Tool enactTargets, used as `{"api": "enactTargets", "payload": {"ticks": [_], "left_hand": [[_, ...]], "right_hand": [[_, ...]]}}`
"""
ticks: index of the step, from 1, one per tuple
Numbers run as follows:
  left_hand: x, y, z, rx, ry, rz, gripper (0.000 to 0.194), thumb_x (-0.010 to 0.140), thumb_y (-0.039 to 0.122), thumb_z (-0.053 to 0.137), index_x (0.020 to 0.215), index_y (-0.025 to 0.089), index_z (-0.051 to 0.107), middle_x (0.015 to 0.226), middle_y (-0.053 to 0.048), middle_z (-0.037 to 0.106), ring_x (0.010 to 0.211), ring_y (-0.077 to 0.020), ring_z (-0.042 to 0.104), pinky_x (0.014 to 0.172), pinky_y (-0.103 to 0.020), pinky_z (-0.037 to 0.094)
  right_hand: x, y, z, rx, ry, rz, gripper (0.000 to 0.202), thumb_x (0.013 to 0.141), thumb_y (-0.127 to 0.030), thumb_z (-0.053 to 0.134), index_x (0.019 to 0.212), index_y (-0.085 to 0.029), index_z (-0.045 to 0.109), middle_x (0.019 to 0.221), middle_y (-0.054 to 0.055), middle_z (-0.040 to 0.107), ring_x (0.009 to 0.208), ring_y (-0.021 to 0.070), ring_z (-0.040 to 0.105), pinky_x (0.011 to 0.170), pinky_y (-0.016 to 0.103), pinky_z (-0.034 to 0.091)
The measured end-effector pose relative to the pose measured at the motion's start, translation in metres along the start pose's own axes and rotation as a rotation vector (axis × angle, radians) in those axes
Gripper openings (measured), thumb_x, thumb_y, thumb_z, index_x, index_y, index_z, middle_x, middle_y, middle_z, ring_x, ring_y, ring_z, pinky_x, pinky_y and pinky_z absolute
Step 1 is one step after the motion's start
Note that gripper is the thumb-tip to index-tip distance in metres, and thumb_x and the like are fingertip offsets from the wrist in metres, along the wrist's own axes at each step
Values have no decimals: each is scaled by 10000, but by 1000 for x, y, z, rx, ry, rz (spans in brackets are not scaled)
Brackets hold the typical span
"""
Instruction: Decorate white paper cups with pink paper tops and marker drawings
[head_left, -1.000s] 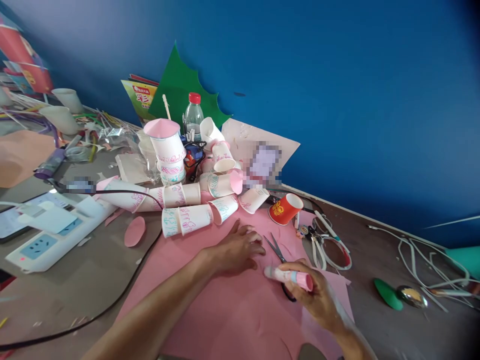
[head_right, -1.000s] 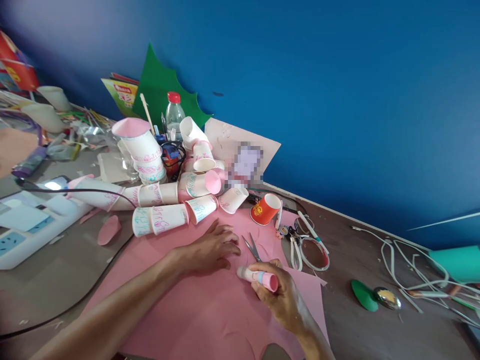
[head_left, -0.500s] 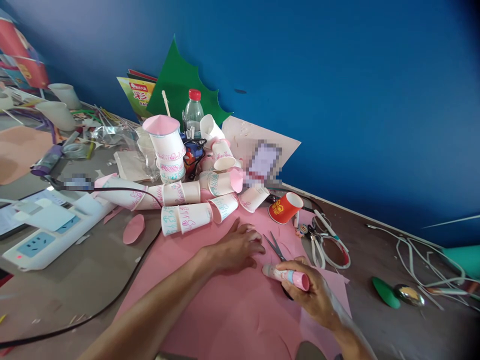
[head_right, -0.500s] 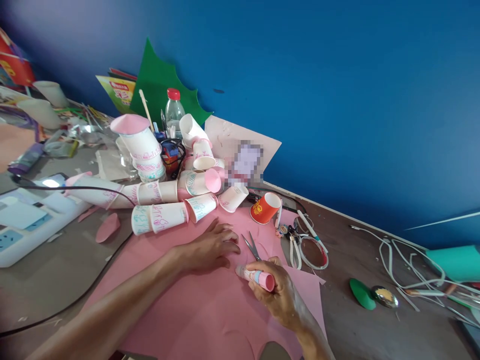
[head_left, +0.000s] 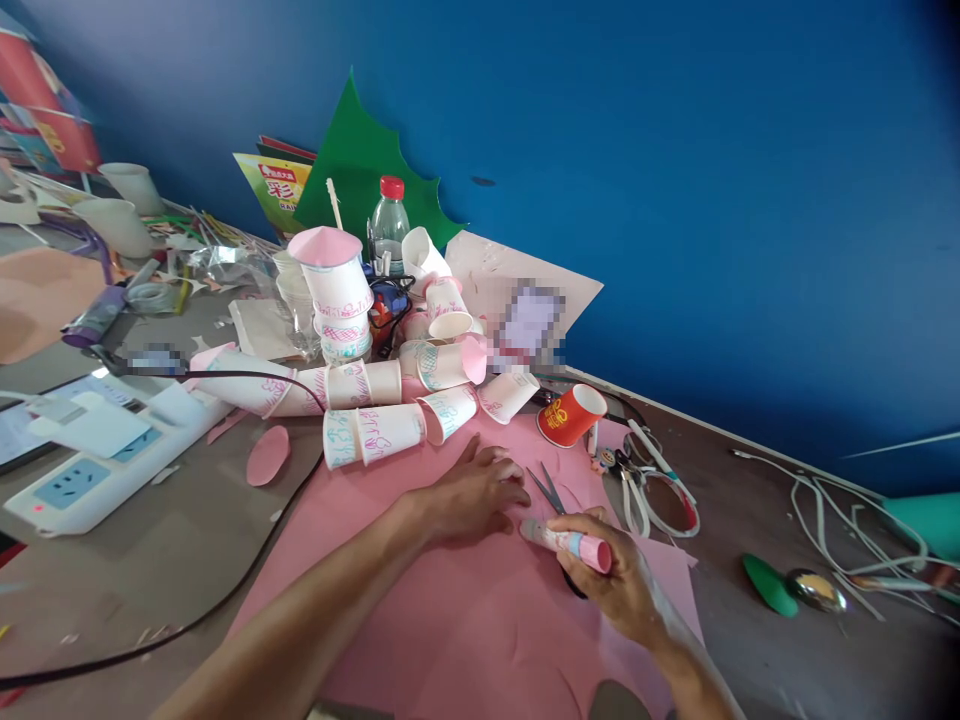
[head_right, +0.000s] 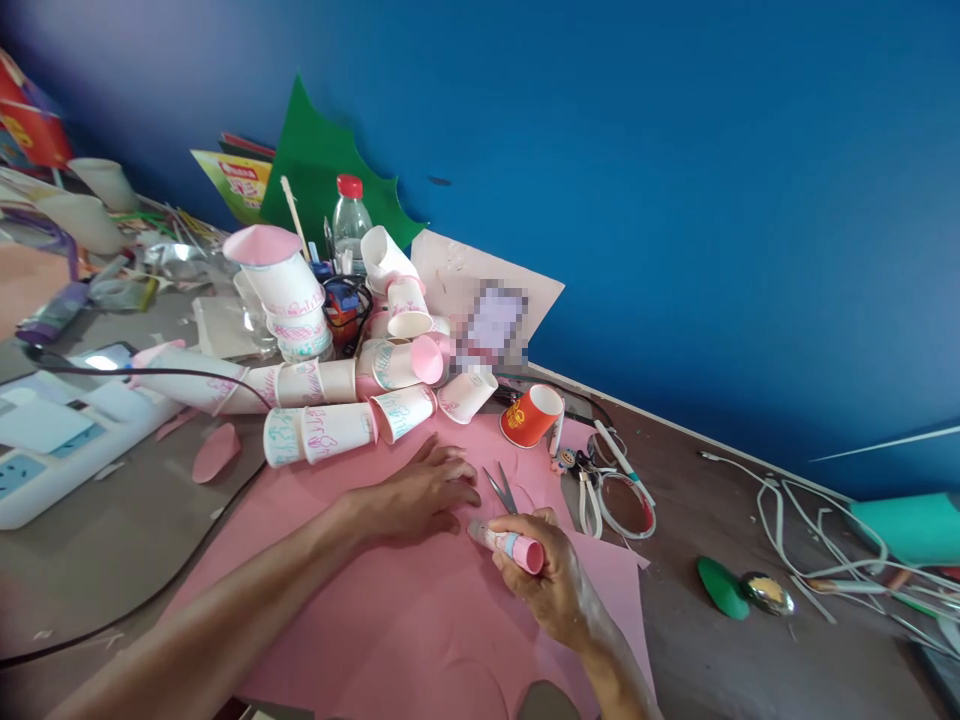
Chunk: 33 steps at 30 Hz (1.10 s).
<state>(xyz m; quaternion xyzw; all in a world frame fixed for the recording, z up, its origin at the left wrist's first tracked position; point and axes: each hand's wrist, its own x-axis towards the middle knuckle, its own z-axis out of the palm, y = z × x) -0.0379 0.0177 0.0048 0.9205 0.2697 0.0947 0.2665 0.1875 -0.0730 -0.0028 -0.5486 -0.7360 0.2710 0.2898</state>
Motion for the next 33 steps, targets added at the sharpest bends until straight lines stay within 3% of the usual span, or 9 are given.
{"api": "enactTargets", "payload": {"ticks": [3,7,12,16,22,25,29,33], "left_hand": [[0,-1,1,2,-6,1,283,826,302,653,1108,282,650,1218,-36,601,1266,-310,406,1115,-596,157],[0,-3,3,5,19,10,287,817,309,664,1102,282,649,1207,-32,601,1254,-301,417,1115,-562,179],[-1,-5,5,2,39,28,277,807,307,680,1081,279,651,1200,-23,607,1248,-291,430,1119,-554,175],[-1,-4,4,-3,14,17,289,830,313,654,1116,275,640,1220,-41,600,1263,-309,418,1114,-604,138],[-2,-3,3,7,41,15,281,816,315,660,1095,285,650,1181,-26,613,1224,-285,438,1109,-525,199],[-2,-2,1,10,30,15,275,806,292,667,1081,284,654,1178,-22,613,1209,-281,442,1088,-496,247],[-1,-1,0,1,9,10,269,820,310,658,1088,288,652,1219,-27,600,1242,-303,417,1105,-576,182],[-1,0,0,0,-10,-4,279,836,298,647,1114,286,637,1235,-32,598,1280,-317,394,1111,-614,140]], "right_hand": [[-2,-3,-8,70,67,34,239,863,-390,584,924,-192,704,752,53,671,614,169,627,553,258,520],[4,-5,-9,104,181,-6,264,862,-436,577,893,-203,695,782,59,687,649,178,642,581,265,533],[6,0,6,127,66,81,270,841,-403,612,958,-182,714,772,49,636,556,142,593,481,239,492],[-1,1,2,150,5,114,267,851,-400,603,956,-179,711,747,38,631,480,115,546,440,228,465],[4,-8,-13,111,198,17,279,867,-454,561,887,-211,696,754,53,685,621,176,631,562,258,527],[8,-7,-6,134,152,35,274,857,-451,574,905,-211,698,722,35,646,538,146,582,495,244,499],[5,0,3,113,49,79,258,836,-395,611,969,-199,713,759,37,620,535,133,560,479,242,484],[-2,1,-6,126,2,80,228,832,-375,625,933,-195,721,747,40,629,560,142,584,501,242,500]]}}
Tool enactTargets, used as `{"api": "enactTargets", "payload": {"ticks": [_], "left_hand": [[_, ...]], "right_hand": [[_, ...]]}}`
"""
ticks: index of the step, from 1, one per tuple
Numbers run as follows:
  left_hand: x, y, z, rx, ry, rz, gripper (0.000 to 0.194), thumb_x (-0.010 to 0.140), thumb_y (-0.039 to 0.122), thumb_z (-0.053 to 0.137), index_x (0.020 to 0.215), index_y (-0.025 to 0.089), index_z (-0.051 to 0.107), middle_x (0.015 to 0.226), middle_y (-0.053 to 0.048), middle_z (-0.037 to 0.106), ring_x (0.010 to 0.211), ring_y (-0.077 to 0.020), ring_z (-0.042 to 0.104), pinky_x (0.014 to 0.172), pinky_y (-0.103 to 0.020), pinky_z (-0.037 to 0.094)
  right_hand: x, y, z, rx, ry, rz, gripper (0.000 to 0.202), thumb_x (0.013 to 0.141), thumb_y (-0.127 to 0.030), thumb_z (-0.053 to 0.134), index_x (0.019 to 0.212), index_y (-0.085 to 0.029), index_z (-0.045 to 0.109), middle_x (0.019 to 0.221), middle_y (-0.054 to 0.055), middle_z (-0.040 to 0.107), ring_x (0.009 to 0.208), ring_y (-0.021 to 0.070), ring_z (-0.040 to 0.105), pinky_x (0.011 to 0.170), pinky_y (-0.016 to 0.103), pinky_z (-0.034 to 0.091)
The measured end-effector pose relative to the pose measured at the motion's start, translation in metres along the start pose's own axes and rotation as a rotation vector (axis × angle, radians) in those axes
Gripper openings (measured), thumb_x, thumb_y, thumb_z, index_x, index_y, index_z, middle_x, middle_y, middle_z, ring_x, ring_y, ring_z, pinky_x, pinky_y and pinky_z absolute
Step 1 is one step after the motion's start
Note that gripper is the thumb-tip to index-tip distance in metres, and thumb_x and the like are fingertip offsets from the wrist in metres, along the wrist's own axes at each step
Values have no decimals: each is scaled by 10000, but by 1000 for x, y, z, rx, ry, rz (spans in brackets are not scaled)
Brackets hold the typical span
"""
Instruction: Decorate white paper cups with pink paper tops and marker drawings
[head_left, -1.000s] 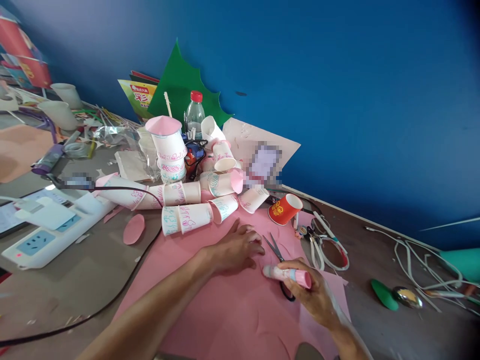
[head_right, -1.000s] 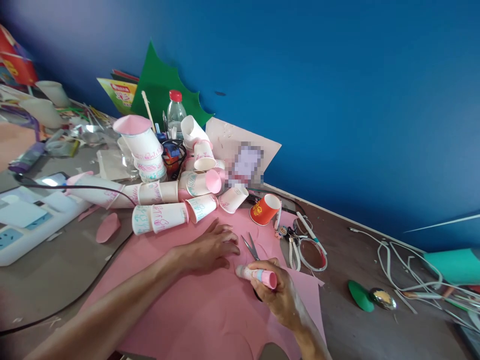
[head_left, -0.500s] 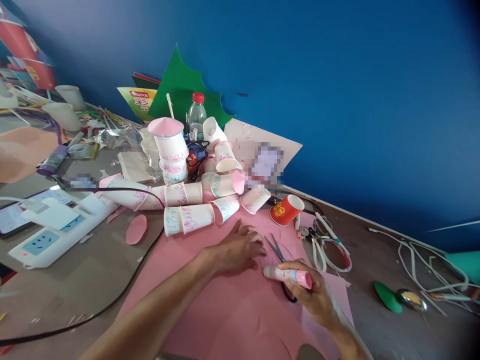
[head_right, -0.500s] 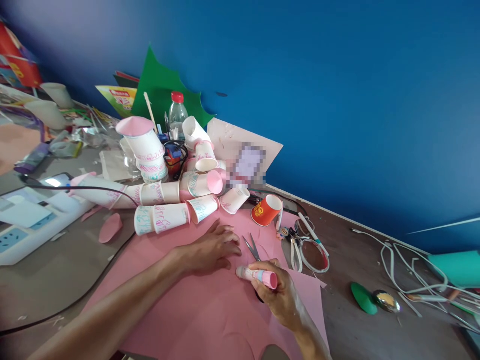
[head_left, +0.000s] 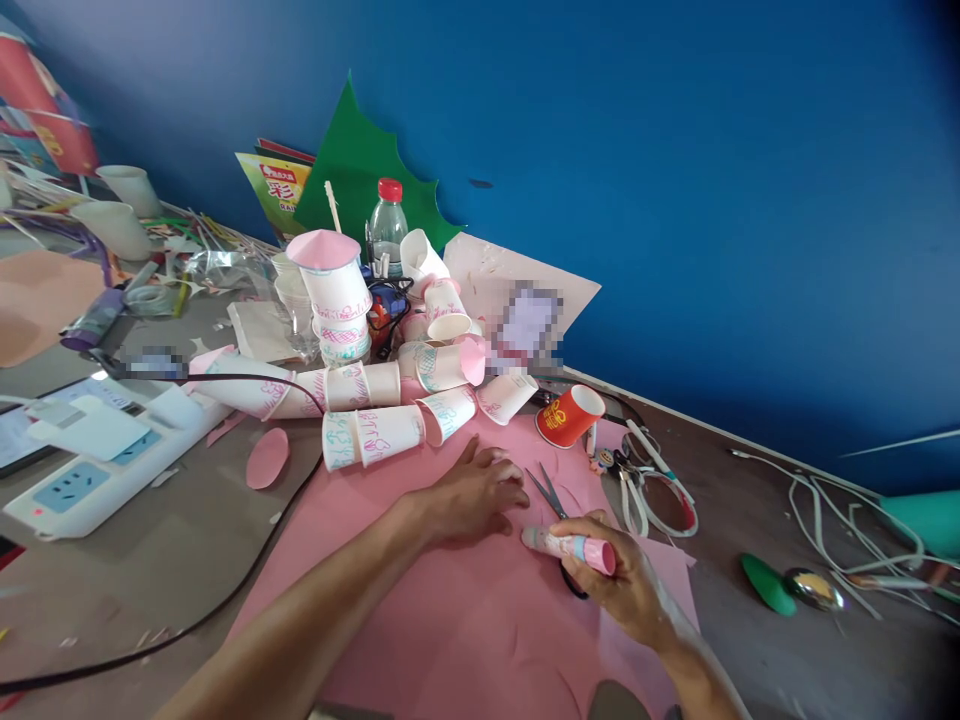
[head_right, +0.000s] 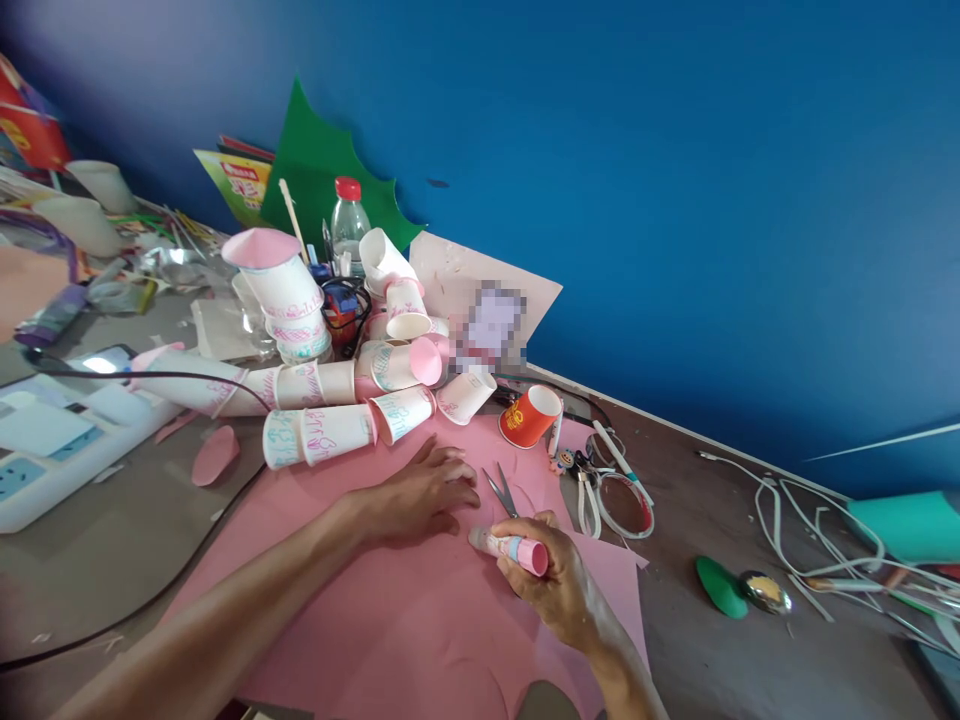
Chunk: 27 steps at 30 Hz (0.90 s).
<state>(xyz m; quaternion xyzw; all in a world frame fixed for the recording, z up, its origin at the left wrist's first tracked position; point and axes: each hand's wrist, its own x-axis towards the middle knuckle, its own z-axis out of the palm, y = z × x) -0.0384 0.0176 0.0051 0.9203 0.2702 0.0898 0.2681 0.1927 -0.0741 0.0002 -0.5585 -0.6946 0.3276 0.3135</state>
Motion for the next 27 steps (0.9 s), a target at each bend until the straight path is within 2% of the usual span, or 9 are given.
{"api": "enactTargets", "payload": {"ticks": [5,10,14,17,20,22,25,27], "left_hand": [[-1,2,-2,11,7,-6,295,821,310,667,1113,271,649,1219,-44,606,1262,-314,423,1116,-593,171],[0,2,-3,1,-7,-9,302,808,304,686,1107,272,655,1227,-38,605,1277,-319,406,1119,-595,171],[0,0,0,8,-5,4,292,821,302,669,1111,277,649,1228,-39,604,1282,-321,397,1117,-607,147],[0,-4,4,10,21,23,291,826,309,655,1116,283,644,1199,-39,611,1257,-315,416,1111,-586,163],[-1,-6,8,2,66,33,277,807,295,667,1083,287,659,1188,-31,613,1229,-301,435,1108,-551,185],[-1,-7,9,-10,91,34,248,801,274,666,1049,290,673,1179,-23,620,1225,-291,439,1116,-531,185],[-3,-7,10,-55,116,33,228,810,213,633,1020,292,677,1151,-12,636,1226,-267,451,1133,-503,173],[-3,-7,11,-95,133,46,232,825,165,591,1009,281,673,1143,-9,642,1220,-239,470,1140,-469,179]], "right_hand": [[1,-4,-9,43,177,-83,235,861,-417,593,911,-218,706,808,57,693,689,181,655,608,258,542],[8,-4,4,-8,59,-21,241,827,-384,633,951,-198,723,743,44,642,624,168,613,557,259,524],[3,-2,2,17,13,28,224,826,-371,644,937,-198,732,750,50,640,636,173,613,562,263,520],[-2,0,-5,179,140,-12,238,827,-422,660,938,-221,720,757,44,659,615,162,602,550,259,506],[-4,1,-8,436,294,-81,326,869,-459,613,1120,-254,646,677,11,637,551,142,546,516,260,474],[-3,1,-6,496,327,-91,356,902,-402,589,1231,-267,577,649,-4,630,500,125,504,493,256,453],[-4,1,-3,424,323,-71,389,875,-336,637,1253,-275,568,784,32,686,629,152,594,581,278,502],[-5,2,-3,380,309,-60,388,862,-417,631,1215,-258,607,913,67,692,772,190,630,679,314,530]]}}
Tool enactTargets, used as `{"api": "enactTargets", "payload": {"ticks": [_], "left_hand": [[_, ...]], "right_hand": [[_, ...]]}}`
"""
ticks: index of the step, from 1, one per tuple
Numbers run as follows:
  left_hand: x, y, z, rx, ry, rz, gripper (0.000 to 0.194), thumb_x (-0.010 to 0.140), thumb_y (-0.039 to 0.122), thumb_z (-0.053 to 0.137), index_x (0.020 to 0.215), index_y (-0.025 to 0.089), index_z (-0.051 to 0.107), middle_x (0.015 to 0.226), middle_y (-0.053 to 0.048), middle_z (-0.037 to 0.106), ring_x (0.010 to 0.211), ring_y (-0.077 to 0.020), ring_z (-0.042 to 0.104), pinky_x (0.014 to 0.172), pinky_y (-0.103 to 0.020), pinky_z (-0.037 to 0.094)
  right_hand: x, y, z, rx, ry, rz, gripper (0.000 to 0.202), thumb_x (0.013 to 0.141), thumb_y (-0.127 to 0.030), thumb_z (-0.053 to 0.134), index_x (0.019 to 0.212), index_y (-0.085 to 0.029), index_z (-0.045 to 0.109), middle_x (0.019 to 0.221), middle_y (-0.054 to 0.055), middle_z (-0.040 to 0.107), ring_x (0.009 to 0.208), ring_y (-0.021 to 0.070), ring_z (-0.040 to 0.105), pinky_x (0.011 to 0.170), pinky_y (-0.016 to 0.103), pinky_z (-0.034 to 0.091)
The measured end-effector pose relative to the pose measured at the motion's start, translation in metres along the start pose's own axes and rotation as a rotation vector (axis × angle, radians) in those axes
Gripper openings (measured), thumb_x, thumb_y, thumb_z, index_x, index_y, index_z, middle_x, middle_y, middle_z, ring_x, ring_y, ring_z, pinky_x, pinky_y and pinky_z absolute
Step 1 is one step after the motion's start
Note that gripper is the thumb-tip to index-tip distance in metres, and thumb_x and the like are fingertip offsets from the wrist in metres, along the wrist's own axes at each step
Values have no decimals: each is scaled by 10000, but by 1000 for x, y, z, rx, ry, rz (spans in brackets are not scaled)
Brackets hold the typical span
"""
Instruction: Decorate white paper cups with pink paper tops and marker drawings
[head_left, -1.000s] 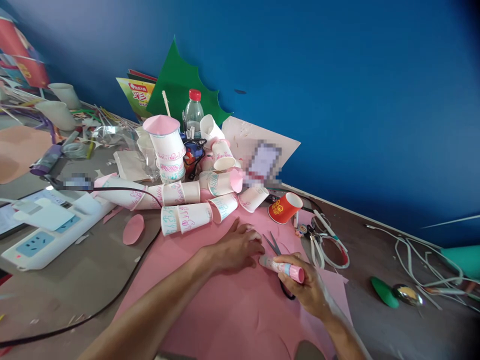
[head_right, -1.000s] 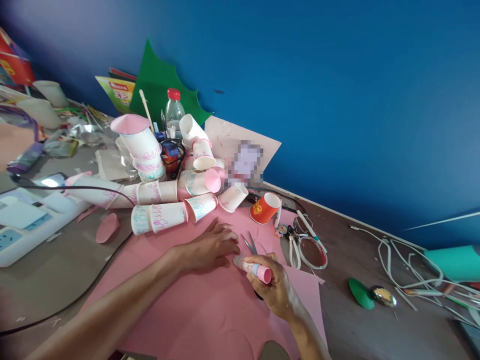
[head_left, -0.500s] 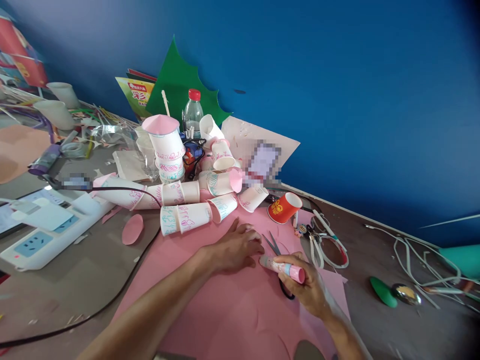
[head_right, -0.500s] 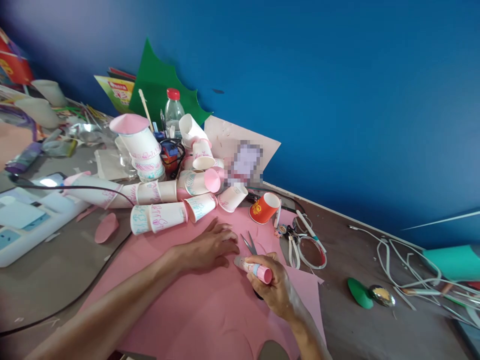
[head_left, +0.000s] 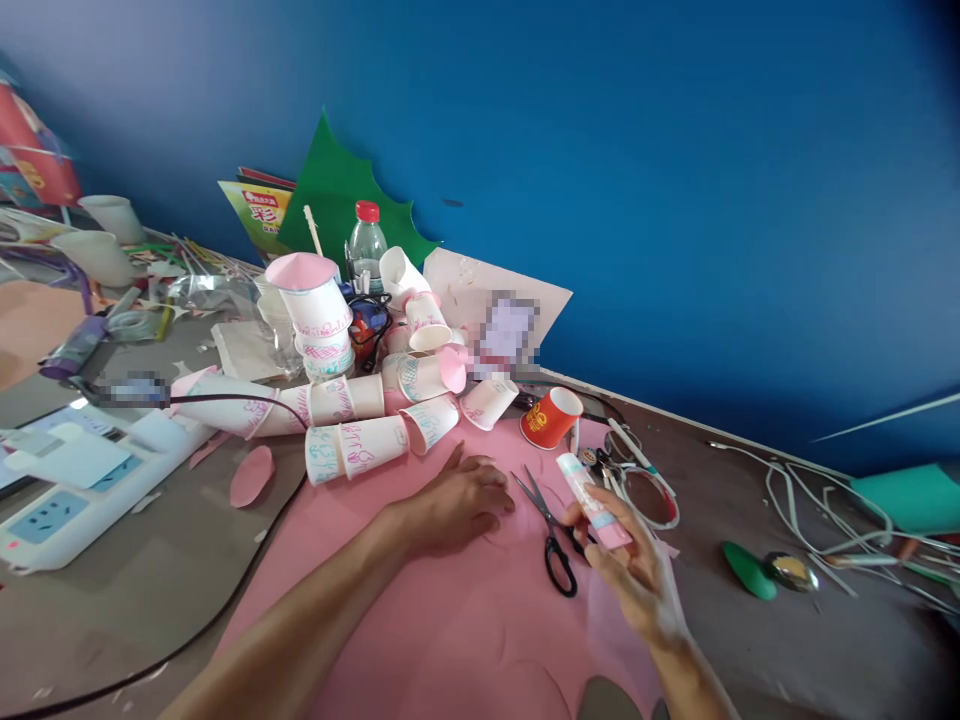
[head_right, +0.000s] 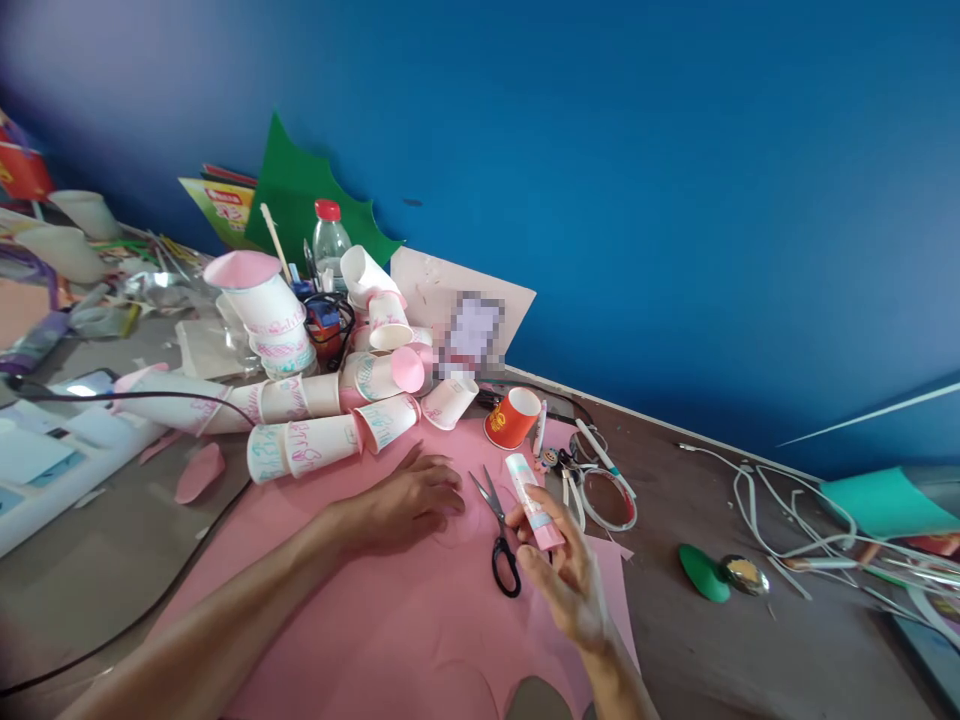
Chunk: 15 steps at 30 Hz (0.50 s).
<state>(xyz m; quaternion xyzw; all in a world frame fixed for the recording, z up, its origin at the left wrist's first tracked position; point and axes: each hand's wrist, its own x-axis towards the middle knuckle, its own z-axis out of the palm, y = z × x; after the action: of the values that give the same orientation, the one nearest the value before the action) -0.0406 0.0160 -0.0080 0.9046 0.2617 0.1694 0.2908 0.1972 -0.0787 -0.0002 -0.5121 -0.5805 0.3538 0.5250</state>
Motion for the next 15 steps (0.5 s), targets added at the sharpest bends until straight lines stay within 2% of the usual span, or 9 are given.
{"api": "enactTargets", "payload": {"ticks": [2,5,7,10,13,15], "left_hand": [[0,0,1,-24,18,20,230,846,136,544,993,262,669,1149,-18,643,1187,-210,507,1134,-434,206],[2,-1,3,-5,68,19,252,852,141,539,1063,234,641,1213,-54,617,1172,-208,525,1115,-419,250],[3,-1,3,53,98,-19,291,842,175,573,1128,211,614,1229,-83,599,1169,-232,516,1082,-420,302],[5,1,1,170,61,-109,295,827,268,625,1104,165,625,1131,-112,612,1077,-271,529,985,-422,394],[6,5,-3,244,7,-179,332,803,367,662,1059,156,644,1069,-114,606,1007,-294,526,913,-438,428],[6,8,-4,254,-6,-203,352,798,389,666,1066,162,644,1070,-111,600,991,-295,520,897,-438,431]], "right_hand": [[0,1,-1,-35,36,19,383,901,-496,530,1158,-239,648,938,77,682,784,194,624,706,326,532],[2,5,0,-131,152,67,401,953,-483,415,1170,-237,645,899,72,676,705,175,601,677,316,533],[2,8,2,-196,204,95,446,942,-470,444,1316,-246,540,962,83,678,731,186,619,687,326,544],[2,14,6,-257,303,131,610,907,-492,495,1451,-253,356,1126,112,651,909,232,655,747,364,554],[4,18,6,-287,384,145,592,882,-527,509,1388,-228,437,1210,130,626,1059,272,628,848,412,529],[6,18,3,-246,422,176,522,881,-526,510,1298,-210,523,1177,129,648,1077,276,622,901,425,501]]}}
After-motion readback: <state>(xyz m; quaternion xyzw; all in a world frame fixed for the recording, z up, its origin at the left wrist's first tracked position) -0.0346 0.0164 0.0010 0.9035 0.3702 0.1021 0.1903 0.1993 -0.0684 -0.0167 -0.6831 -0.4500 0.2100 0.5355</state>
